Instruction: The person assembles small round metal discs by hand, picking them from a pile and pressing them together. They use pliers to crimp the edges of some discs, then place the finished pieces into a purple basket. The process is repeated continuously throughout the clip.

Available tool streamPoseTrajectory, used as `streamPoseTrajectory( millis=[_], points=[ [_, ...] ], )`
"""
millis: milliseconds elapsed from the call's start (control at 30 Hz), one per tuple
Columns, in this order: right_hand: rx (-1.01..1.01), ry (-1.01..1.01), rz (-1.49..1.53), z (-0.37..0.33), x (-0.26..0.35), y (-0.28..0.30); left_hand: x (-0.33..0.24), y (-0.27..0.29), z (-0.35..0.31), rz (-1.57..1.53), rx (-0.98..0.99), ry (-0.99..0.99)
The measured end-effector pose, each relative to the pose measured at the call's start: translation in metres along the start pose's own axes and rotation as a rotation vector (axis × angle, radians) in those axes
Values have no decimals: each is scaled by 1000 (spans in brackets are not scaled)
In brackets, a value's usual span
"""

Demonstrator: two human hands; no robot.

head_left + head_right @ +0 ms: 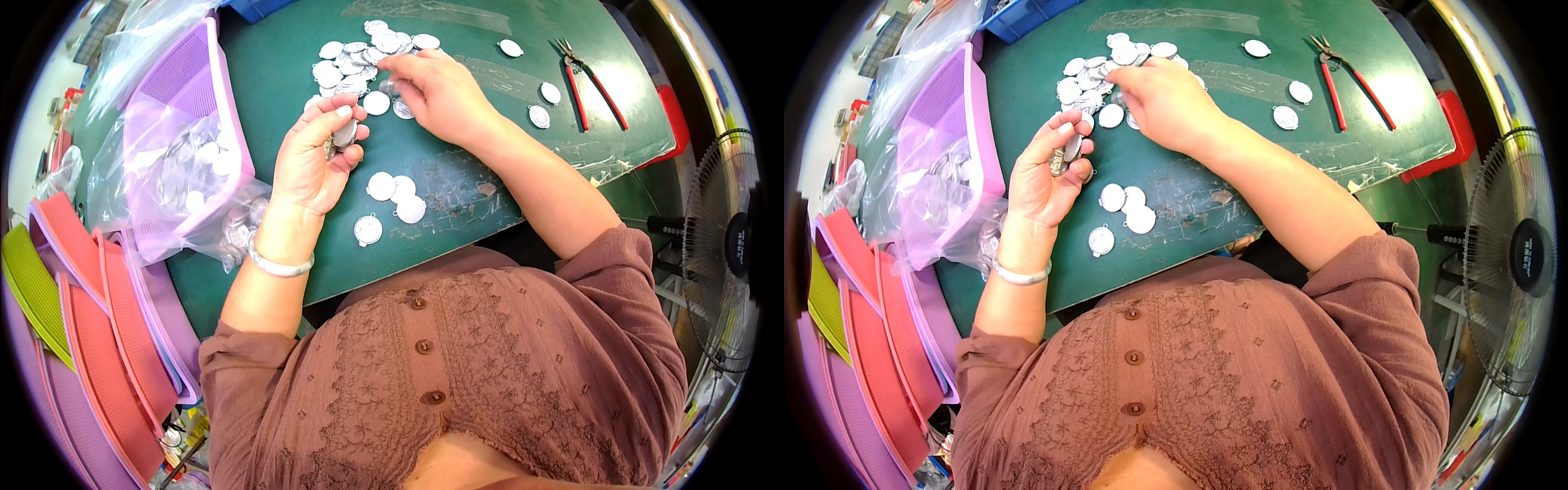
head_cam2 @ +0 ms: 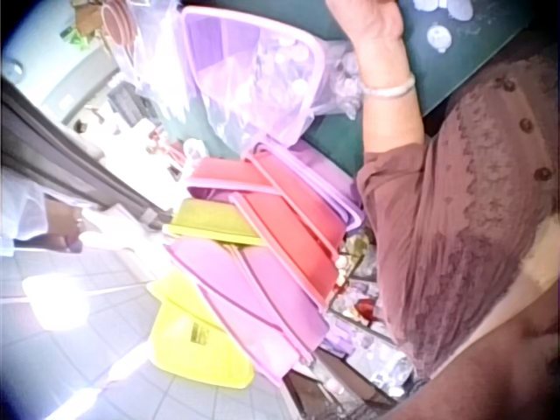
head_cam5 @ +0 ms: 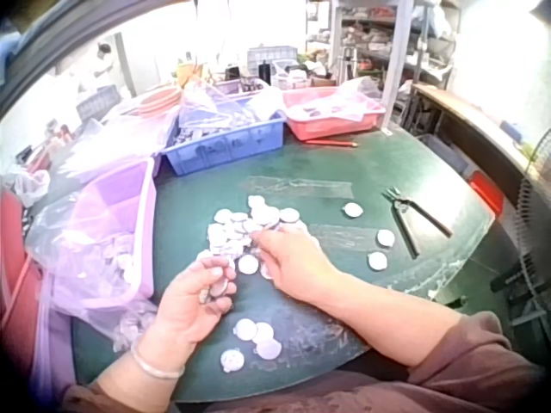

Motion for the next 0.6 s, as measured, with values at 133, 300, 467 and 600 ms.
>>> streamPoseTrajectory(
  millis=[133,300,467,600],
  points=[
    [167,-329,717,-3,-23,-21,1,-4,-3,104,-15,-3],
    [298,-488,1158,-9,-8,-25,3,-6,-5,258,-63,-48],
    [315,-481,1202,-11,2,-24,1,-4,-5,288,-69,-67],
    [361,-448,1173,-12,4,-22,-2,-2,-4,254,-65,-79]
  ],
)
Point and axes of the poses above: each hand's wrist, its own z-axis towards the middle knuckle, its own y-axis out of the back of the hand, x = y × z, the point moved 10 cm from there along z, towards the middle knuckle, and after that the axes turned 15 degrees about -z, right-handed, at the moved point
